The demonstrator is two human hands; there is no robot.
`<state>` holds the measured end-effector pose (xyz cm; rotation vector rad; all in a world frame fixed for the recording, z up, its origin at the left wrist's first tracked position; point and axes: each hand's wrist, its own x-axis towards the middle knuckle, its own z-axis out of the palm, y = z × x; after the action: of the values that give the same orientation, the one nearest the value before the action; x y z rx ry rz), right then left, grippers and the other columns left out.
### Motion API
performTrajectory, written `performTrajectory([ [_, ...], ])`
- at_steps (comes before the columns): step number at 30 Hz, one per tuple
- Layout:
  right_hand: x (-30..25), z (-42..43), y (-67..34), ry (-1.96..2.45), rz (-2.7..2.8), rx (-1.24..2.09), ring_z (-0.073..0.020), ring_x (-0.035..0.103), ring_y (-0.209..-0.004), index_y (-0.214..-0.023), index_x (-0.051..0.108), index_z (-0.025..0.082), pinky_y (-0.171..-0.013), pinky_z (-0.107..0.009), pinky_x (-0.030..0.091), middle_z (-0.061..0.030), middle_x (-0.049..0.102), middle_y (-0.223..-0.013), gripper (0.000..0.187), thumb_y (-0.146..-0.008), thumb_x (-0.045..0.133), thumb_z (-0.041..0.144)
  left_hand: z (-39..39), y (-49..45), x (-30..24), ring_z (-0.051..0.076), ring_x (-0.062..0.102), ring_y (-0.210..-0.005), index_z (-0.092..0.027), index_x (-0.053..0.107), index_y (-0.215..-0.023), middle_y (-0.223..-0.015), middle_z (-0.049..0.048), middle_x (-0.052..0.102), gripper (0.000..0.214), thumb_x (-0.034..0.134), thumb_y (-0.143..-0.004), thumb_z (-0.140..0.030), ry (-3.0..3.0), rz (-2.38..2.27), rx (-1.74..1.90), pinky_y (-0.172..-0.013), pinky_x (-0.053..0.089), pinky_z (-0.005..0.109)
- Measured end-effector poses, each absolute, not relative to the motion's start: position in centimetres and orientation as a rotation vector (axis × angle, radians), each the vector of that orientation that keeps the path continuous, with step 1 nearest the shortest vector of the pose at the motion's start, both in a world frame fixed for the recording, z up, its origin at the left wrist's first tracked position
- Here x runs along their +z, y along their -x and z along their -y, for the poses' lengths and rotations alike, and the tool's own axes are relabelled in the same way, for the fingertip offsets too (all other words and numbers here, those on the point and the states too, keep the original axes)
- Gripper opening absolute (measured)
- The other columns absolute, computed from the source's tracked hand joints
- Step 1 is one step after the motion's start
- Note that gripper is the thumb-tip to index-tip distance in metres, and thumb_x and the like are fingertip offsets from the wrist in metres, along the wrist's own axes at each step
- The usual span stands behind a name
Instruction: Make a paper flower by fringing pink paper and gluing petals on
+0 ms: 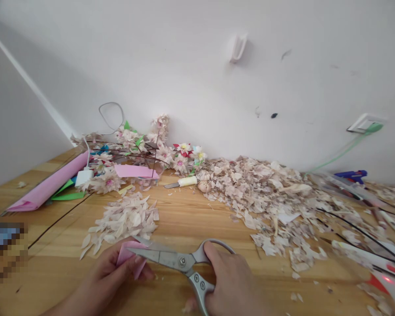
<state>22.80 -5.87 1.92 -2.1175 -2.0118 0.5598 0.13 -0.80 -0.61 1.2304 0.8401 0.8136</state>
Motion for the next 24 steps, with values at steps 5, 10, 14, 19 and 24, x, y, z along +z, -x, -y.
performTrajectory([
  [5, 2.06, 5.96, -22.80, 2.120, 2.004, 0.547, -0.0212, 0.058, -0.073, -0.074, 0.049, 0.025, -0.060, -0.026, 0.034, 0.0020, 0.065, -0.078, 0.037, -0.052, 0.075, 0.039, 0.85, -0.14, -0.42, 0.015, 0.063, -0.064, -0.020, 0.063, -0.083, -0.066, 0.0001, 0.071, 0.025, 0.057, -0.077, -0.043, -1.236, -0.858, 0.811, -0.062, 0.046, 0.022],
  [10, 1.88, 6.02, -22.98, 2.106, 2.008, 0.548, -0.0212, 0.058, -0.072, -0.073, 0.048, 0.025, -0.059, -0.025, 0.034, 0.0019, 0.065, -0.078, 0.040, -0.049, 0.076, 0.041, 0.87, -0.20, -0.16, 0.016, 0.063, -0.063, -0.020, 0.065, -0.081, -0.065, 0.0003, 0.071, 0.026, 0.058, -0.076, -0.044, -1.249, -0.880, 0.819, -0.061, 0.047, 0.022],
  [14, 1.84, 5.94, -22.98, 2.094, 1.997, 0.541, -0.0203, 0.057, -0.070, -0.073, 0.048, 0.025, -0.058, -0.025, 0.035, 0.0024, 0.064, -0.075, 0.037, -0.052, 0.075, 0.041, 0.82, -0.20, -0.23, 0.015, 0.063, -0.062, -0.020, 0.065, -0.079, -0.064, -0.0007, 0.071, 0.023, 0.058, -0.077, -0.042, -1.253, -0.866, 0.823, -0.061, 0.046, 0.021],
  [19, 1.95, 5.88, -22.92, 2.090, 1.987, 0.570, -0.0205, 0.057, -0.072, -0.072, 0.048, 0.024, -0.059, -0.025, 0.035, 0.0019, 0.064, -0.077, 0.032, -0.055, 0.072, 0.037, 0.76, -0.17, -0.28, 0.015, 0.062, -0.063, -0.020, 0.065, -0.078, -0.064, -0.0003, 0.071, 0.023, 0.059, -0.076, -0.042, -1.234, -0.862, 0.823, -0.061, 0.045, 0.021],
  [24, 2.10, 5.94, -22.99, 2.083, 1.983, 0.585, -0.0201, 0.056, -0.071, -0.073, 0.048, 0.024, -0.060, -0.025, 0.036, 0.0026, 0.064, -0.076, 0.034, -0.054, 0.074, 0.037, 0.89, -0.16, -0.10, 0.014, 0.062, -0.061, -0.018, 0.065, -0.077, -0.063, 0.0002, 0.070, 0.025, 0.061, -0.075, -0.043, -1.206, -0.841, 0.801, -0.061, 0.045, 0.021],
])
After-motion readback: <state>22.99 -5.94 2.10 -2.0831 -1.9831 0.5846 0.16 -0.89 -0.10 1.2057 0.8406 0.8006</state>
